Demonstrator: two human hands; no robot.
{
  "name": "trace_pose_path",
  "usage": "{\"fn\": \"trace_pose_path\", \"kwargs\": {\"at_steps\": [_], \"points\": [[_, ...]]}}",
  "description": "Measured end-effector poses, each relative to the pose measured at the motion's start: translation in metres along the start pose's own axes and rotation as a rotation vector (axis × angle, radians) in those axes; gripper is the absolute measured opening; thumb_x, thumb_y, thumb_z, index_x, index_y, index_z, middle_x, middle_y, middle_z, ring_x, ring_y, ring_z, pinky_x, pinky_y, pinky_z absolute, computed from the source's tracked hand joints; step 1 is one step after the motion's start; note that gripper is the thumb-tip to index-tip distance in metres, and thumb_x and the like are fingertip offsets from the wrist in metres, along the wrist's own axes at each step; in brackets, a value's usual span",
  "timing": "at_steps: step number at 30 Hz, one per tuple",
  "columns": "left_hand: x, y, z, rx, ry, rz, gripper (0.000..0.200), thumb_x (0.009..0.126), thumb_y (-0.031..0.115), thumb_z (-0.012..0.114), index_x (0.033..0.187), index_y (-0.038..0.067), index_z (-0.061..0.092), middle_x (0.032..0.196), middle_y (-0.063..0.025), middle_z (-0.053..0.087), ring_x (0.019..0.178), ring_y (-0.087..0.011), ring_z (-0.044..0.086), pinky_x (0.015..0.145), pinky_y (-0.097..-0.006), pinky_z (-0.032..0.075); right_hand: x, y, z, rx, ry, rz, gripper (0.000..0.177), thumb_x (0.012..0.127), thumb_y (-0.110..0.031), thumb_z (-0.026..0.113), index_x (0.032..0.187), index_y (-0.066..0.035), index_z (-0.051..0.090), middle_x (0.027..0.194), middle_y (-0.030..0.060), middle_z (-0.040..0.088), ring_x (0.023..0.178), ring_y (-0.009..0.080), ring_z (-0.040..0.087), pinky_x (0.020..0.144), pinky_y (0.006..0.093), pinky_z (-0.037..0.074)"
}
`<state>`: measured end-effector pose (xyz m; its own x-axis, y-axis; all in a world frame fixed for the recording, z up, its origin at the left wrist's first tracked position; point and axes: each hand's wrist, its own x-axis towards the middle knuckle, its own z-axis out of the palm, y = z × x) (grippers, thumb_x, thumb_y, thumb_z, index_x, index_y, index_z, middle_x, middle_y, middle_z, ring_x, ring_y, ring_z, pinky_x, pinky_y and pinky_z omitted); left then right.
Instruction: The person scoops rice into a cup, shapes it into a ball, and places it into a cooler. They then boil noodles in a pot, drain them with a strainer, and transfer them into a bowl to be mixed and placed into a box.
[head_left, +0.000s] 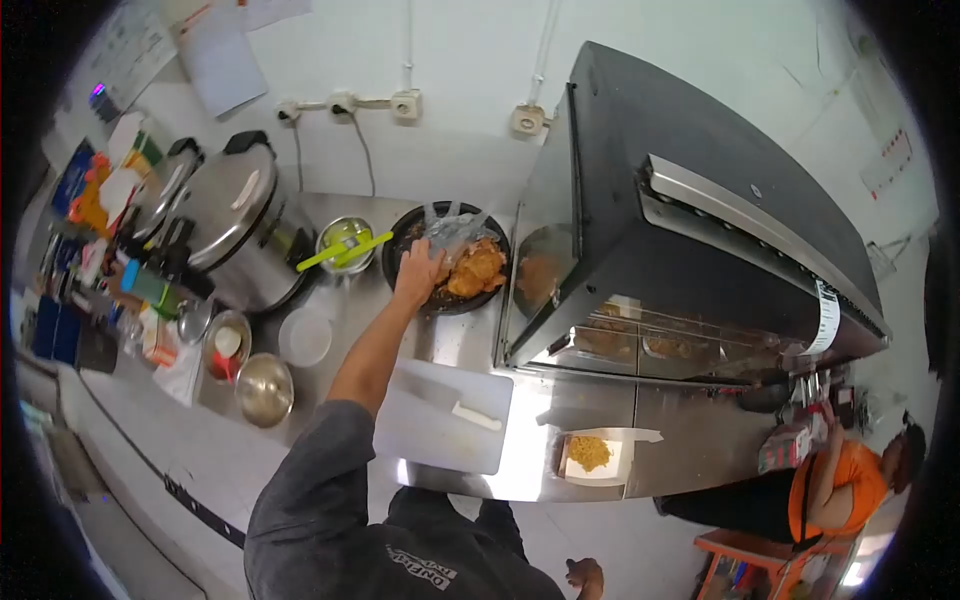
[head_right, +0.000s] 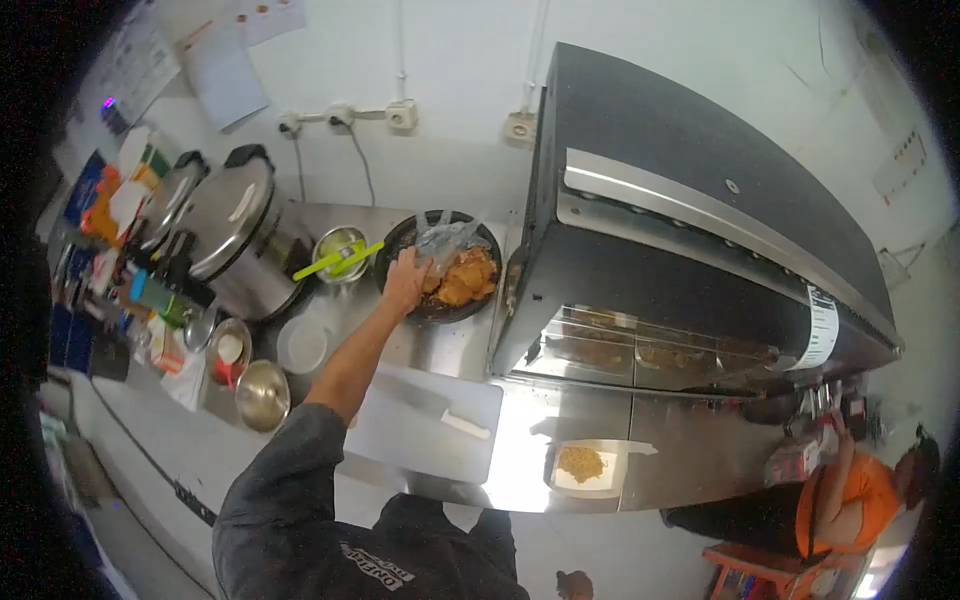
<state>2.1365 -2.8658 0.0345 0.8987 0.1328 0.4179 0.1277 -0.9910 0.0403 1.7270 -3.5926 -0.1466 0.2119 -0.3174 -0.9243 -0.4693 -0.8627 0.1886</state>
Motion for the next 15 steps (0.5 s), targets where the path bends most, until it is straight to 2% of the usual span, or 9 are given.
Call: {"fn": "trace_pose_path", "kwargs": {"at_steps": [1, 2, 4, 6, 7, 10, 11, 13, 15], "points": [[0.009, -0.005, 0.009, 0.138, -0.024, 0.096, 0.032, 0.083, 0.013, 0.059, 0.115, 0.012, 0.063, 0.124, -0.0141, 0.050, 0.113, -0.0297, 0.048, 0.081, -0.0404, 0.045, -0.017, -0.016, 0.016, 0.111, -0.144, 0.081, 0.046, 0.090, -0.047, 0.056, 0.085, -0.004, 0.072, 0.078, 0.0107, 0.071, 0.062, 0.0198, 0.066, 0.063, 0.0346, 0.055], [0.018, -0.009, 0.017, 0.158, -0.040, 0.119, 0.035, 0.085, 0.015, 0.058, 0.120, 0.013, 0.062, 0.120, -0.0129, 0.052, 0.113, -0.0294, 0.047, 0.084, -0.0414, 0.043, -0.033, -0.026, 0.023, 0.102, -0.076, 0.025, 0.046, 0.089, -0.046, 0.057, 0.087, -0.004, 0.072, 0.080, 0.0116, 0.072, 0.065, 0.0216, 0.067, 0.065, 0.0356, 0.055], [0.032, -0.021, 0.039, 0.091, -0.076, 0.114, 0.033, 0.085, 0.015, 0.057, 0.117, 0.012, 0.063, 0.119, -0.0125, 0.052, 0.113, -0.0290, 0.046, 0.084, -0.0416, 0.043, -0.190, -0.118, -0.008, 0.070, 0.061, -0.085, 0.045, 0.089, -0.046, 0.057, 0.091, -0.003, 0.072, 0.085, 0.0134, 0.072, 0.071, 0.0253, 0.069, 0.069, 0.0378, 0.055], [0.039, -0.016, 0.034, -0.108, -0.037, 0.052, 0.023, 0.086, 0.014, 0.057, 0.105, 0.007, 0.067, 0.114, -0.0136, 0.054, 0.109, -0.0303, 0.048, 0.083, -0.0429, 0.043, -0.185, -0.146, 0.010, -0.093, 0.233, -0.349, 0.055, 0.087, -0.055, 0.054, 0.102, -0.003, 0.070, 0.105, 0.0188, 0.069, 0.102, 0.0380, 0.064, 0.088, 0.0449, 0.051], [0.036, -0.007, 0.026, -0.112, -0.039, 0.072, 0.023, 0.086, 0.014, 0.057, 0.105, 0.007, 0.067, 0.114, -0.0136, 0.054, 0.109, -0.0303, 0.048, 0.083, -0.0429, 0.043, -0.218, -0.180, -0.001, -0.027, 0.269, -0.397, 0.053, 0.088, -0.053, 0.053, 0.098, -0.004, 0.069, 0.102, 0.0199, 0.069, 0.098, 0.0404, 0.064, 0.087, 0.0459, 0.051], [0.010, 0.020, -0.001, -0.307, 0.061, 0.059, 0.017, 0.085, 0.009, 0.057, 0.096, 0.002, 0.067, 0.100, -0.0195, 0.058, 0.096, -0.0370, 0.055, 0.080, -0.0467, 0.046, -0.309, -0.296, -0.046, 0.069, 0.292, -0.865, 0.031, 0.091, -0.025, 0.054, 0.108, 0.000, 0.057, 0.100, 0.0265, 0.064, 0.094, 0.0450, 0.061, 0.083, 0.0503, 0.050], [-0.008, 0.030, -0.013, -0.373, 0.078, 0.086, 0.016, 0.085, 0.008, 0.056, 0.096, 0.001, 0.066, 0.097, -0.0217, 0.059, 0.091, -0.0398, 0.057, 0.079, -0.0482, 0.047, -0.314, -0.323, -0.045, 0.071, 0.429, -1.104, 0.025, 0.087, -0.015, 0.055, 0.106, 0.001, 0.056, 0.110, 0.0261, 0.062, 0.101, 0.0438, 0.059, 0.085, 0.0501, 0.048], [-0.048, 0.058, -0.054, -0.448, 0.066, 0.119, 0.016, 0.084, 0.006, 0.056, 0.095, 0.000, 0.066, 0.091, -0.0224, 0.061, 0.085, -0.0413, 0.059, 0.075, -0.0485, 0.049, -0.348, -0.379, -0.063, 0.087, 0.720, -1.482, 0.035, 0.081, -0.004, 0.055, 0.114, 0.006, 0.057, 0.120, 0.0233, 0.059, 0.116, 0.0400, 0.054, 0.101, 0.0450, 0.044], [-0.090, 0.072, -0.094, -0.486, -0.122, 0.136, 0.016, 0.082, 0.004, 0.063, 0.097, 0.000, 0.067, 0.088, -0.0208, 0.062, 0.082, -0.0397, 0.061, 0.072, -0.0457, 0.050, -0.356, -0.421, -0.072, 0.007, 0.965, -1.668, 0.035, 0.082, -0.003, 0.053, 0.113, 0.012, 0.057, 0.117, 0.0255, 0.059, 0.118, 0.0386, 0.054, 0.105, 0.0436, 0.041]]}}
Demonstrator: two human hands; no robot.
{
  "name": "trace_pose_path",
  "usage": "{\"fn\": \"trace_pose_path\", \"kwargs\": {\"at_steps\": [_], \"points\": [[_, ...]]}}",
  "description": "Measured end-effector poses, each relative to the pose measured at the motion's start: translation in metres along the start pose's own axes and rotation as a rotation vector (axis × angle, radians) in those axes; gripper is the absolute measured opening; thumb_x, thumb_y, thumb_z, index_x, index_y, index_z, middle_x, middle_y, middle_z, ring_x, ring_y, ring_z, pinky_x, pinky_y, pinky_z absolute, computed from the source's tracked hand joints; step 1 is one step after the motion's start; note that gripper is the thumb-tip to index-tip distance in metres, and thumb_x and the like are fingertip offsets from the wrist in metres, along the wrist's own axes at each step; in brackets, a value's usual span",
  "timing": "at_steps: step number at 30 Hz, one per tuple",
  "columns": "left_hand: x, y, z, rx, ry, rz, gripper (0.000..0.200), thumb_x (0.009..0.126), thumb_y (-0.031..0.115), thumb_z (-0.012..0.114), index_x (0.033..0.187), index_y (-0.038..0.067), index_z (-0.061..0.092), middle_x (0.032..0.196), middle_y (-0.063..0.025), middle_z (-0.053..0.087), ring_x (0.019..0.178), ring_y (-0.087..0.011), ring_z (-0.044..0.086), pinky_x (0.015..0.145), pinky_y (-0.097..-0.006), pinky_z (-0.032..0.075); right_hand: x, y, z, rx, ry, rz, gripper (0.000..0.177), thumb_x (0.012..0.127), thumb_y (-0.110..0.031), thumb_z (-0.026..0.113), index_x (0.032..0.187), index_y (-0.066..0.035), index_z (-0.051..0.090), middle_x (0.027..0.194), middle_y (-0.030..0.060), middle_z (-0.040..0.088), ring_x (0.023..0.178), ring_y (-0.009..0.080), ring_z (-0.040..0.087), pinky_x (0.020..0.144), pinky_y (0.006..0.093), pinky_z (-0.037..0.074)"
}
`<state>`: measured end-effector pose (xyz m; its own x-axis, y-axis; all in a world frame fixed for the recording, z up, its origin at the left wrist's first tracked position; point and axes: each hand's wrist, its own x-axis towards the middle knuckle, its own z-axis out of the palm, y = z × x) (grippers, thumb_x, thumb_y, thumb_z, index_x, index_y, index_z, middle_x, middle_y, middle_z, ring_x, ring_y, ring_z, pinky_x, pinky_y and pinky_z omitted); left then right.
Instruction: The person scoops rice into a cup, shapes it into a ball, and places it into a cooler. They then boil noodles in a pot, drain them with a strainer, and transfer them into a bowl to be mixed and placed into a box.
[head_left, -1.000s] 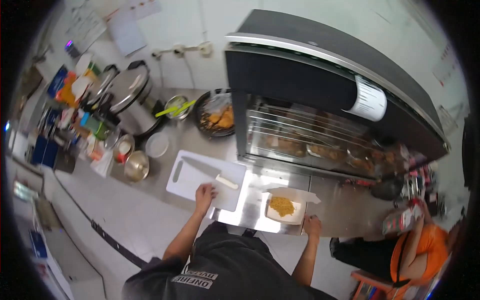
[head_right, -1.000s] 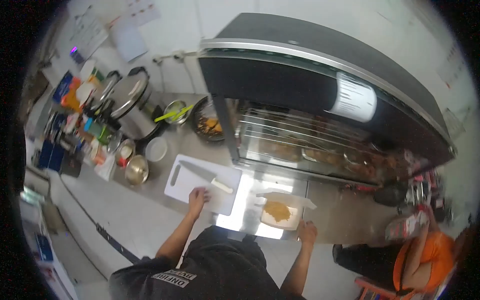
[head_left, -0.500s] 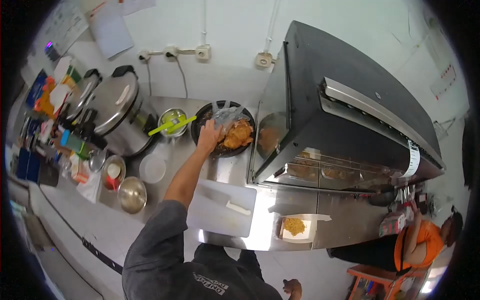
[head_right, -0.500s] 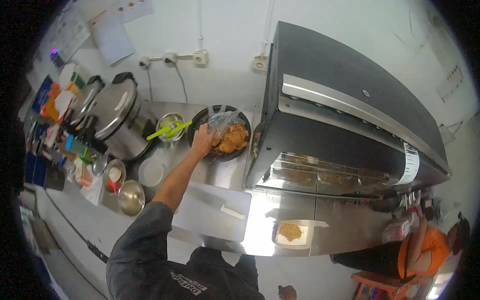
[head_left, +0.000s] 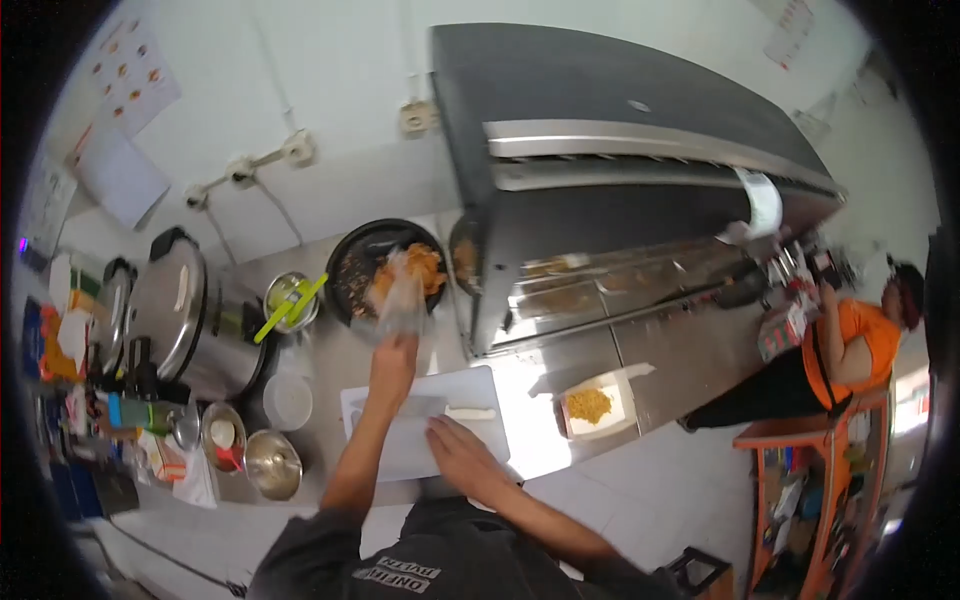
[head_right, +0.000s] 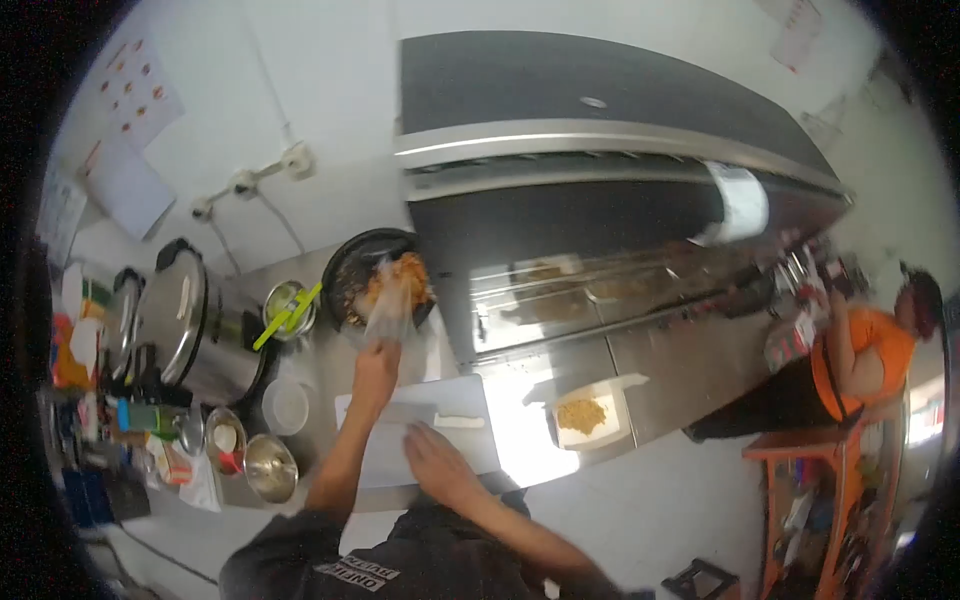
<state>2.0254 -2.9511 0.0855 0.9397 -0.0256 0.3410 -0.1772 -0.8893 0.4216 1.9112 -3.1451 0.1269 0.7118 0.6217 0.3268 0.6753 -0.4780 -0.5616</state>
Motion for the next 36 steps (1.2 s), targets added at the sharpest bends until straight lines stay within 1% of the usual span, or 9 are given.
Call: {"fn": "trace_pose_path", "kwargs": {"at_steps": [9, 13, 15, 18, 20, 28, 30, 33, 36], "points": [[-0.062, 0.132, -0.095, -0.109, -0.106, -0.052, 0.014, 0.081, 0.001, 0.062, 0.092, -0.003, 0.070, 0.084, -0.0194, 0.064, 0.076, -0.0370, 0.064, 0.066, -0.0427, 0.051, -0.004, 0.025, -0.003, -0.178, 0.086, -0.441, 0.029, 0.080, -0.005, 0.055, 0.102, 0.013, 0.061, 0.108, 0.0251, 0.060, 0.108, 0.0405, 0.058, 0.100, 0.0447, 0.046], [-0.070, 0.163, -0.087, -0.092, -0.194, -0.020, 0.017, 0.076, -0.001, 0.063, 0.092, -0.002, 0.069, 0.087, -0.0228, 0.063, 0.077, -0.0407, 0.063, 0.068, -0.0442, 0.051, -0.034, 0.042, -0.028, -0.008, 0.218, -0.422, 0.030, 0.084, -0.007, 0.053, 0.109, 0.010, 0.060, 0.114, 0.0236, 0.058, 0.109, 0.0379, 0.058, 0.095, 0.0446, 0.050], [-0.069, 0.189, -0.076, -0.096, -0.203, -0.005, 0.017, 0.076, -0.001, 0.063, 0.092, -0.002, 0.068, 0.087, -0.0231, 0.063, 0.079, -0.0417, 0.063, 0.069, -0.0446, 0.051, -0.055, 0.054, -0.037, -0.118, -0.214, -0.139, 0.031, 0.086, -0.009, 0.052, 0.112, 0.006, 0.060, 0.120, 0.0229, 0.056, 0.111, 0.0347, 0.059, 0.088, 0.0442, 0.055], [-0.063, 0.224, -0.057, -0.140, -0.244, 0.036, 0.014, 0.074, -0.001, 0.063, 0.088, -0.002, 0.064, 0.085, -0.0233, 0.062, 0.080, -0.0435, 0.062, 0.071, -0.0456, 0.051, -0.086, 0.081, -0.045, -0.105, -0.088, -0.223, 0.025, 0.090, -0.009, 0.052, 0.109, 0.005, 0.059, 0.119, 0.0205, 0.058, 0.105, 0.0329, 0.062, 0.081, 0.0422, 0.057], [-0.060, 0.248, -0.042, -0.090, -0.525, 0.055, 0.015, 0.077, 0.007, 0.064, 0.091, -0.001, 0.065, 0.085, -0.0229, 0.063, 0.081, -0.0423, 0.062, 0.071, -0.0457, 0.050, -0.106, 0.096, -0.047, -0.018, -0.138, -0.171, 0.026, 0.089, -0.009, 0.052, 0.110, 0.003, 0.060, 0.117, 0.0200, 0.060, 0.106, 0.0333, 0.061, 0.087, 0.0426, 0.054], [-0.067, 0.349, -0.021, -0.117, -0.426, 0.229, 0.012, 0.079, 0.004, 0.056, 0.084, -0.005, 0.062, 0.084, -0.0292, 0.061, 0.080, -0.0438, 0.061, 0.073, -0.0472, 0.050, -0.141, 0.117, -0.061, 0.291, 0.155, -0.001, 0.054, 0.089, -0.010, 0.054, 0.140, 0.001, 0.041, 0.146, 0.0199, 0.041, 0.135, 0.0310, 0.041, 0.113, 0.0364, 0.033], [-0.065, 0.382, -0.033, 0.031, -0.682, 0.108, 0.017, 0.081, 0.004, 0.058, 0.094, -0.005, 0.063, 0.089, -0.0277, 0.060, 0.085, -0.0430, 0.060, 0.076, -0.0471, 0.049, -0.137, 0.107, -0.086, 0.996, 0.377, 0.125, 0.059, 0.090, -0.011, 0.056, 0.144, 0.001, 0.035, 0.150, 0.0164, 0.034, 0.137, 0.0276, 0.038, 0.114, 0.0339, 0.030], [-0.072, 0.410, -0.038, -0.154, -0.182, 0.410, 0.032, 0.074, 0.004, 0.071, 0.104, 0.001, 0.059, 0.100, -0.0189, 0.053, 0.094, -0.0373, 0.055, 0.078, -0.0447, 0.048, -0.141, 0.133, -0.076, 1.425, 0.527, 0.189, 0.053, 0.092, -0.014, 0.056, 0.141, 0.000, 0.039, 0.142, 0.0177, 0.045, 0.132, 0.0252, 0.044, 0.112, 0.0362, 0.032], [-0.092, 0.407, -0.021, -0.137, 0.022, 0.276, 0.037, 0.071, 0.004, 0.075, 0.105, 0.002, 0.059, 0.101, -0.0177, 0.054, 0.093, -0.0341, 0.055, 0.075, -0.0413, 0.047, -0.133, 0.127, -0.143, 1.851, 0.553, 0.330, 0.050, 0.100, -0.033, 0.046, 0.138, -0.001, 0.042, 0.137, 0.0216, 0.050, 0.129, 0.0309, 0.047, 0.112, 0.0431, 0.032]]}}
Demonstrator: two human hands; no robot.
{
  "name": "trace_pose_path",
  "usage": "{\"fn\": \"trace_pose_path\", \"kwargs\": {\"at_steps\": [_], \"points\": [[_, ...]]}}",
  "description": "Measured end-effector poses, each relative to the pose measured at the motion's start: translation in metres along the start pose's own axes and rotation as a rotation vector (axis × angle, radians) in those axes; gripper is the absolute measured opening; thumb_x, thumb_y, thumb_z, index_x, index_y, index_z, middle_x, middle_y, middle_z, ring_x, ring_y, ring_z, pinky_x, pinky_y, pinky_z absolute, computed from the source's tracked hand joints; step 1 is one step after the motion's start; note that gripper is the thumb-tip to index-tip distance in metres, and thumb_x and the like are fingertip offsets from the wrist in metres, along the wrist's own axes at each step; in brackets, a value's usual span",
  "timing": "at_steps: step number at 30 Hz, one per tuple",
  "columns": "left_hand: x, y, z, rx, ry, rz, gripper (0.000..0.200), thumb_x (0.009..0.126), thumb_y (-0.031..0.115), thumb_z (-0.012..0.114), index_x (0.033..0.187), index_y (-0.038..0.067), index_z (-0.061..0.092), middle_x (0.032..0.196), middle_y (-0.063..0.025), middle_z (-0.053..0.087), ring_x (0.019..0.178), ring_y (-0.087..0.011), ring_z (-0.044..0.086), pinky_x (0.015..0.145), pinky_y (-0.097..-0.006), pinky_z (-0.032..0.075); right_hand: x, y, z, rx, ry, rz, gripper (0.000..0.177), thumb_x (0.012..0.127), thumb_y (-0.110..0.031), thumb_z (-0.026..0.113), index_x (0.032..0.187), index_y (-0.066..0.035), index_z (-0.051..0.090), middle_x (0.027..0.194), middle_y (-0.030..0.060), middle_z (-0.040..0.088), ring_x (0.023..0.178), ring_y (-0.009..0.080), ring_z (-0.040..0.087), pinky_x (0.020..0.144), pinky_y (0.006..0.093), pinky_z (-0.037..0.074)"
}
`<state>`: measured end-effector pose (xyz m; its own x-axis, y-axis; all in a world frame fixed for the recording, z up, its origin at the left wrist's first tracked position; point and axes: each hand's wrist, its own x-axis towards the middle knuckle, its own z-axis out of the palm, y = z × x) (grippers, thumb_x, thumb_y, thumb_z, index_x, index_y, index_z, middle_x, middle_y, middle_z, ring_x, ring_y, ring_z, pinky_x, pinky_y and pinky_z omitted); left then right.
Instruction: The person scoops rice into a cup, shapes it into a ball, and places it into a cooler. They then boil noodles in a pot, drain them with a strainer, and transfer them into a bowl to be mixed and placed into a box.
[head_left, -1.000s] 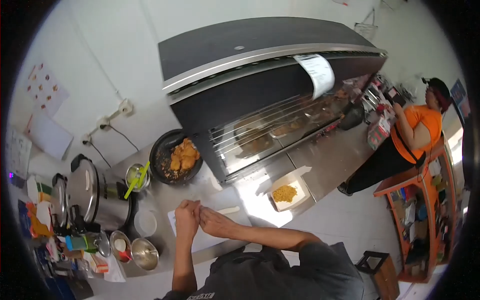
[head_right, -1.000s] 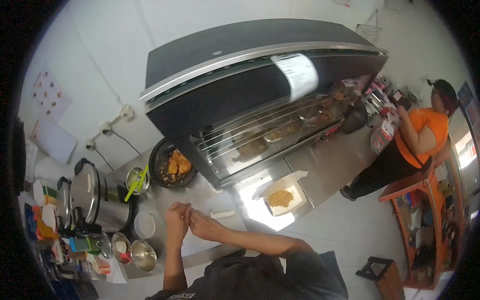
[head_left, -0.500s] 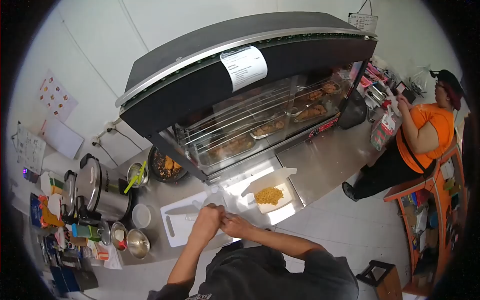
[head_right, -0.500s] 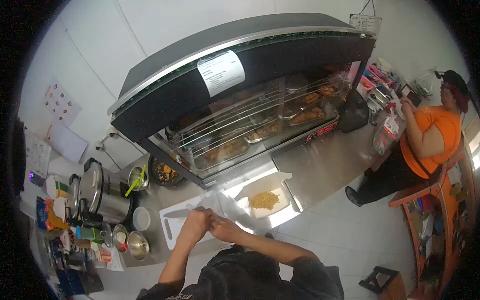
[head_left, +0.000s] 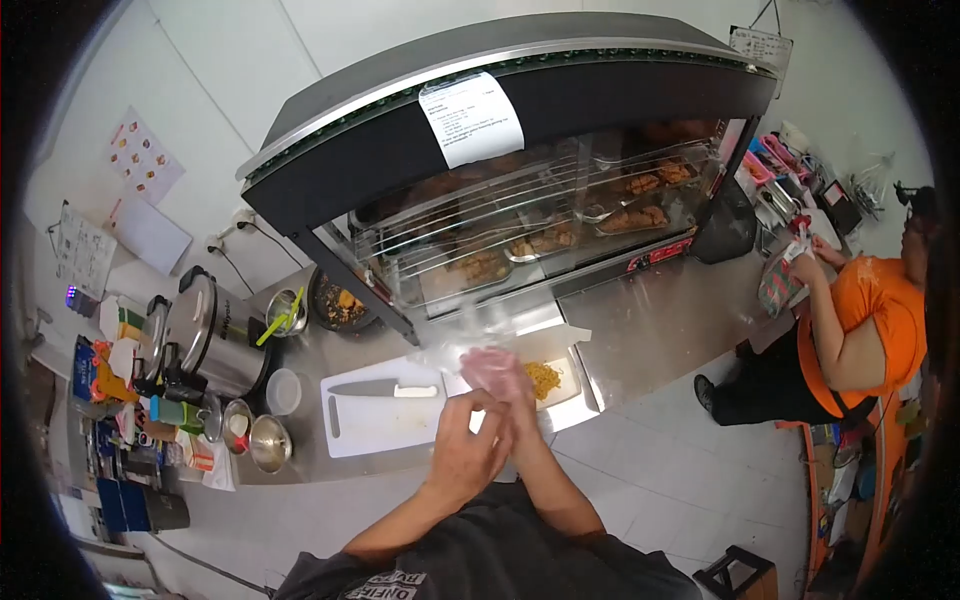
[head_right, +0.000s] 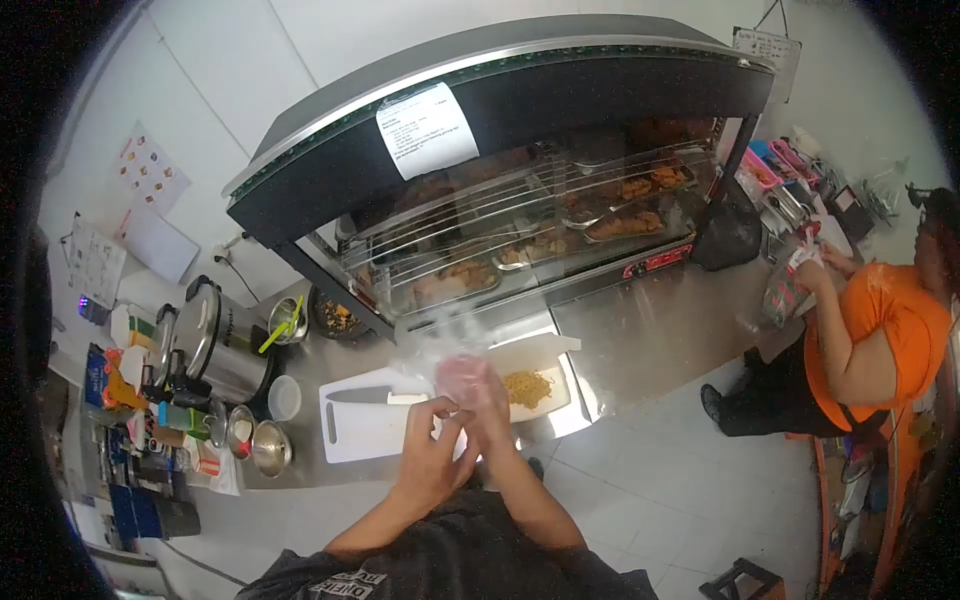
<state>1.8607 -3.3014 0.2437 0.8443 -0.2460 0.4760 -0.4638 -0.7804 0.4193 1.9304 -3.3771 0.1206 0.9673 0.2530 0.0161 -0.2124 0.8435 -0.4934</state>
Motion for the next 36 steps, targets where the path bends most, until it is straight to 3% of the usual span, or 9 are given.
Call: {"fn": "trace_pose_path", "kwargs": {"at_steps": [3, 10, 13, 16, 21, 28, 30, 34, 36], "points": [[-0.013, -0.012, 0.026, -0.005, 0.061, -0.082, 0.036, 0.070, 0.004, 0.076, 0.103, 0.003, 0.062, 0.099, -0.0151, 0.056, 0.090, -0.0311, 0.055, 0.073, -0.0379, 0.046, -0.006, -0.022, 0.013, 0.500, -0.037, 0.183, 0.063, 0.102, -0.049, 0.030, 0.145, -0.004, 0.036, 0.148, 0.0228, 0.038, 0.137, 0.0368, 0.037, 0.115, 0.0484, 0.028], [-0.033, -0.027, 0.066, -0.086, 0.119, -0.012, 0.028, 0.071, -0.005, 0.070, 0.098, 0.002, 0.066, 0.091, -0.0118, 0.060, 0.084, -0.0295, 0.060, 0.070, -0.0386, 0.050, -0.014, -0.018, -0.006, 0.144, -0.182, 0.113, 0.053, 0.103, -0.037, 0.037, 0.144, -0.003, 0.036, 0.152, 0.0197, 0.033, 0.141, 0.0358, 0.031, 0.116, 0.0495, 0.027], [-0.039, -0.026, 0.066, -0.082, 0.124, 0.018, 0.027, 0.071, -0.007, 0.068, 0.097, 0.001, 0.066, 0.089, -0.0120, 0.061, 0.081, -0.0298, 0.062, 0.069, -0.0383, 0.053, -0.004, -0.016, -0.011, 0.153, -0.067, 0.070, 0.050, 0.102, -0.031, 0.044, 0.142, -0.001, 0.038, 0.150, 0.0172, 0.036, 0.140, 0.0347, 0.033, 0.114, 0.0510, 0.030], [-0.042, -0.029, 0.070, -0.116, 0.099, -0.005, 0.024, 0.076, -0.005, 0.068, 0.099, -0.001, 0.066, 0.092, -0.0136, 0.060, 0.081, -0.0292, 0.061, 0.069, -0.0380, 0.053, 0.008, -0.011, -0.019, 0.137, 0.060, -0.025, 0.051, 0.102, -0.034, 0.045, 0.142, -0.004, 0.037, 0.150, 0.0145, 0.037, 0.137, 0.0342, 0.037, 0.111, 0.0517, 0.033], [-0.035, -0.022, 0.076, -0.347, 0.227, -0.231, 0.009, 0.082, -0.001, 0.067, 0.091, -0.002, 0.069, 0.081, -0.0148, 0.066, 0.068, -0.0266, 0.065, 0.063, -0.0350, 0.053, 0.014, -0.003, -0.030, 0.164, 0.081, -0.053, 0.062, 0.099, -0.052, 0.042, 0.150, -0.021, 0.026, 0.153, 0.0085, 0.030, 0.135, 0.0345, 0.038, 0.108, 0.0511, 0.034], [-0.031, -0.032, 0.077, -0.372, 0.201, -0.248, 0.009, 0.084, 0.004, 0.068, 0.090, -0.002, 0.069, 0.083, -0.0156, 0.067, 0.068, -0.0267, 0.066, 0.062, -0.0333, 0.052, 0.034, 0.008, -0.036, 0.061, 0.328, -0.063, 0.059, 0.099, -0.055, 0.040, 0.148, -0.025, 0.026, 0.152, 0.0027, 0.032, 0.132, 0.0341, 0.039, 0.109, 0.0575, 0.028], [-0.029, -0.037, 0.078, -0.422, 0.172, -0.314, 0.009, 0.085, 0.006, 0.067, 0.090, -0.002, 0.068, 0.080, -0.0139, 0.067, 0.068, -0.0227, 0.066, 0.062, -0.0321, 0.052, 0.045, 0.014, -0.052, -0.432, 0.337, -0.372, 0.065, 0.099, -0.058, 0.039, 0.152, -0.026, 0.019, 0.155, 0.0010, 0.025, 0.136, 0.0341, 0.033, 0.110, 0.0565, 0.026], [-0.027, -0.042, 0.088, -0.565, 0.196, -0.365, 0.009, 0.087, 0.006, 0.067, 0.090, -0.002, 0.067, 0.083, -0.0129, 0.069, 0.072, -0.0216, 0.068, 0.069, -0.0302, 0.054, 0.061, 0.007, -0.062, -0.310, 0.191, -0.275, 0.072, 0.099, -0.056, 0.039, 0.156, -0.029, 0.003, 0.161, 0.0005, 0.012, 0.143, 0.0300, 0.024, 0.112, 0.0603, 0.017], [-0.025, -0.044, 0.088, -0.568, 0.190, -0.343, 0.010, 0.088, 0.008, 0.067, 0.091, -0.001, 0.068, 0.087, -0.0132, 0.069, 0.073, -0.0228, 0.068, 0.071, -0.0305, 0.054, 0.061, -0.007, -0.049, -0.304, -0.023, -0.210, 0.077, 0.096, -0.065, 0.034, 0.156, -0.029, 0.001, 0.163, 0.0065, 0.002, 0.149, 0.0296, 0.004, 0.114, 0.0604, 0.003]]}}
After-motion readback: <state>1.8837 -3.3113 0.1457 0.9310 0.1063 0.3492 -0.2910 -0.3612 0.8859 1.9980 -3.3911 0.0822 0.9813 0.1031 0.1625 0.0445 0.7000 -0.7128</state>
